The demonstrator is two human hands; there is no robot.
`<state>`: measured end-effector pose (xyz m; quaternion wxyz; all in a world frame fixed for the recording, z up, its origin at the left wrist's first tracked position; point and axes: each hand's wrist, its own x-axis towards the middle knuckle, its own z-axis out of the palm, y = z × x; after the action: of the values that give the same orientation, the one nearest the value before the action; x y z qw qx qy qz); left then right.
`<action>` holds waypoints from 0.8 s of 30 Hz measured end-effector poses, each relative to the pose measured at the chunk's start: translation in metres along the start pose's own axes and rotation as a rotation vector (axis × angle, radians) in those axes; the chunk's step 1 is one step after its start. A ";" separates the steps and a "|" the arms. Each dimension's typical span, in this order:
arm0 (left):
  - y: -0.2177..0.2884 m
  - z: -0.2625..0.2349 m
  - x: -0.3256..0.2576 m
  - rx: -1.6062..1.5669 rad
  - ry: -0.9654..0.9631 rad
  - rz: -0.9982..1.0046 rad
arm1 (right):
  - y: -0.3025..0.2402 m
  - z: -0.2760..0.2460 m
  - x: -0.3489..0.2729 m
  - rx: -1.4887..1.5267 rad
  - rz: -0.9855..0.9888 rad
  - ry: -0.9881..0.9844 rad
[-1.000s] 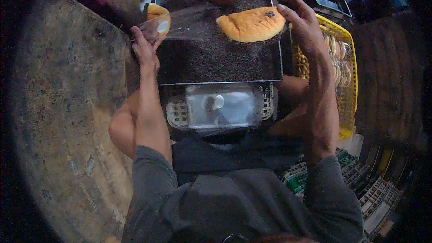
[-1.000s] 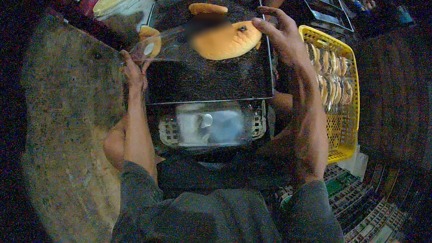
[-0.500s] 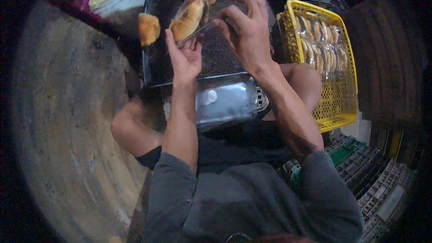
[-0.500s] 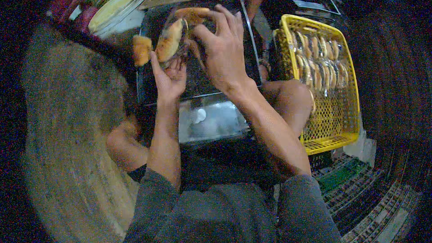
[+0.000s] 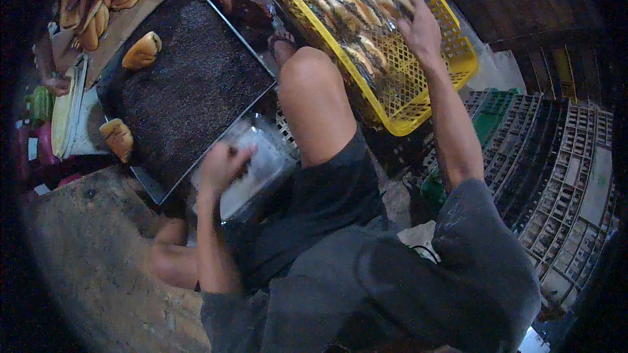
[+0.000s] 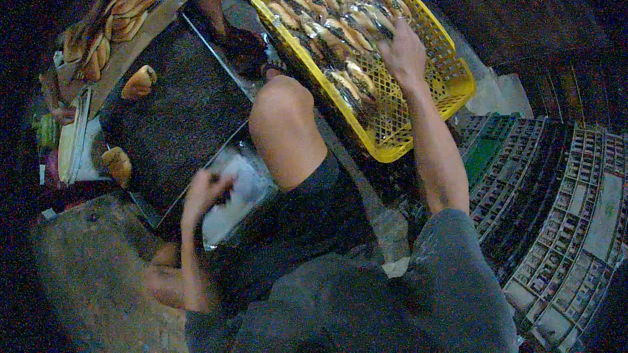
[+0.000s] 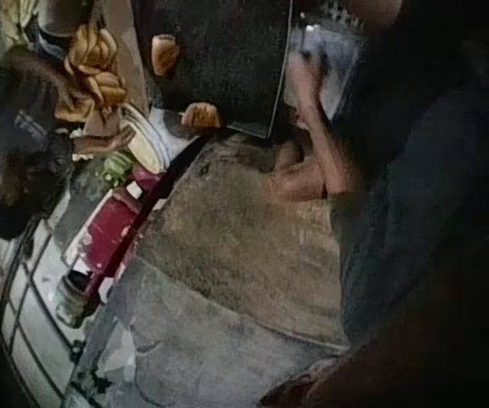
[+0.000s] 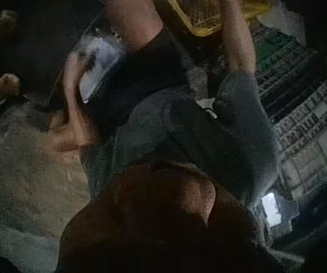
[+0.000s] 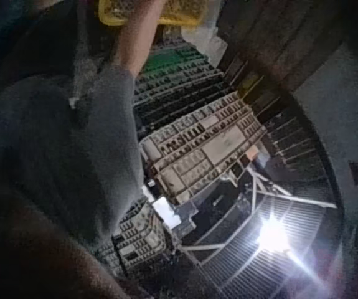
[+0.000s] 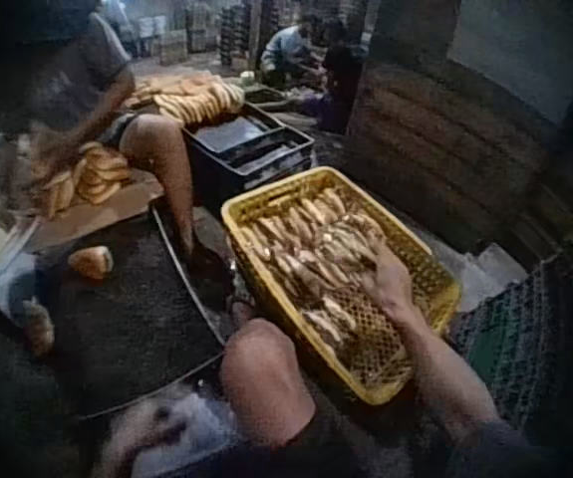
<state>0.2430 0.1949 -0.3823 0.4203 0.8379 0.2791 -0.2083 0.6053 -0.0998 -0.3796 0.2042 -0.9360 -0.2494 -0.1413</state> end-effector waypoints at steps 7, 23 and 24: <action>-0.033 0.044 -0.018 0.299 -0.027 -0.130 | 0.058 0.069 -0.019 -0.078 0.268 -0.416; -0.010 -0.009 0.031 -2.000 0.219 0.419 | -0.295 0.005 -0.070 1.318 0.041 -0.752; -0.018 -0.023 0.038 -1.986 0.366 0.397 | -0.300 0.013 -0.073 1.338 0.117 -0.720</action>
<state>0.2627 0.2336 -0.4020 0.9014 0.1622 0.2416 0.3205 0.3883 0.1137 -0.3238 0.6413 -0.6126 -0.2833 0.3650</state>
